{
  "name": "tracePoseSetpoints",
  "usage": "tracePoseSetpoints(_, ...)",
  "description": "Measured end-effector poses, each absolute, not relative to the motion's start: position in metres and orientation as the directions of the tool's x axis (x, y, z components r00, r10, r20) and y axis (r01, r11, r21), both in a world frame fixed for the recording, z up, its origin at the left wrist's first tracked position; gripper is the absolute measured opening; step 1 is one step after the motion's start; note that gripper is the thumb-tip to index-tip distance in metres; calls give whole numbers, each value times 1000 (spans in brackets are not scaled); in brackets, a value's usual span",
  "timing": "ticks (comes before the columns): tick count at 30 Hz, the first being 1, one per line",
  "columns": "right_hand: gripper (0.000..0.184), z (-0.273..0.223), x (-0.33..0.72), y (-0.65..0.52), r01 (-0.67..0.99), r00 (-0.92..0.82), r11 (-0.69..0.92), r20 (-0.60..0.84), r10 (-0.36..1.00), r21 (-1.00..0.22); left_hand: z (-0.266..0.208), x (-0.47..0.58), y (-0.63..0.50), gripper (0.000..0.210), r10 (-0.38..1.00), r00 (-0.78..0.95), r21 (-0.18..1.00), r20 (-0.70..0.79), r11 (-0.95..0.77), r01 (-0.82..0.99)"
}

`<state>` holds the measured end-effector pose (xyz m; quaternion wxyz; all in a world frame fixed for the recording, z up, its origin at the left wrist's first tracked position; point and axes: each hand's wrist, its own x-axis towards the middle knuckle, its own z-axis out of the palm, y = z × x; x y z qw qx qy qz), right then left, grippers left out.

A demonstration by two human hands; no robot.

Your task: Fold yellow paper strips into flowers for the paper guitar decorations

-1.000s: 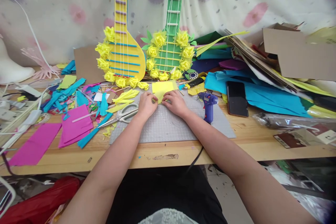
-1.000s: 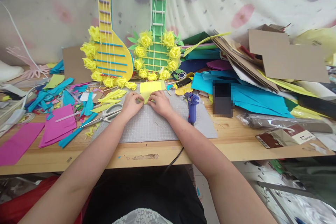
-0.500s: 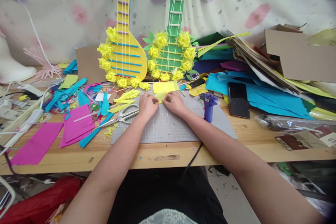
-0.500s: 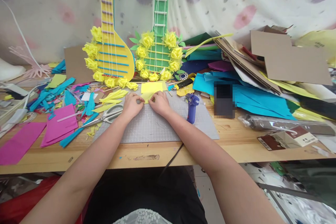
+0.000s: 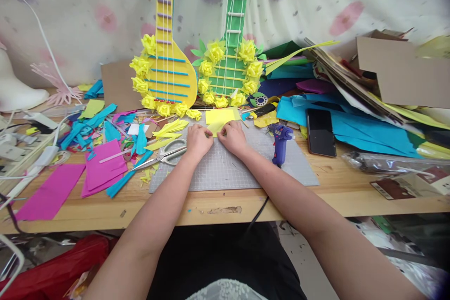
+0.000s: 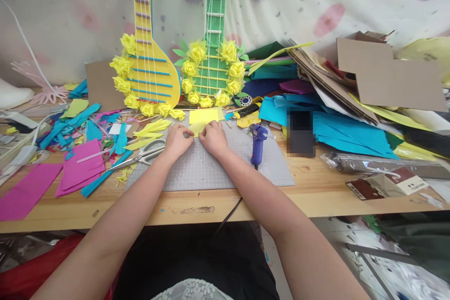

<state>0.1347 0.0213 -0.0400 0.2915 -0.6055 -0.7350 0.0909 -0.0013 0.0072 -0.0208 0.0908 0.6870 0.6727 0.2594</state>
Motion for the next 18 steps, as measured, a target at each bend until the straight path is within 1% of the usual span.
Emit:
tracePoseSetpoints(4,10,-37,134,19,876,-136,262,314,940,-404,-19,4,4,16,968,-57,457,243,-62,887)
tracePoseSetpoints(8,12,-36,133,17,895,-157,269,312,937,-357,-20,7,1,14,961,-49,443,273,-81,893)
tracePoseSetpoints(11,19,-39,133,17,900,-146,265,335,931,-345,-19,8,0,17,956,-26,450,291,-113,886)
tracePoseSetpoints(13,21,-41,134,17,901,-140,264,345,928,-345,-19,9,0,15,963,-9,453,268,-118,884)
tracePoseSetpoints(18,30,-47,138,19,896,-133,259,338,932,-361,-19,10,0,18,976,-35,478,215,-74,875)
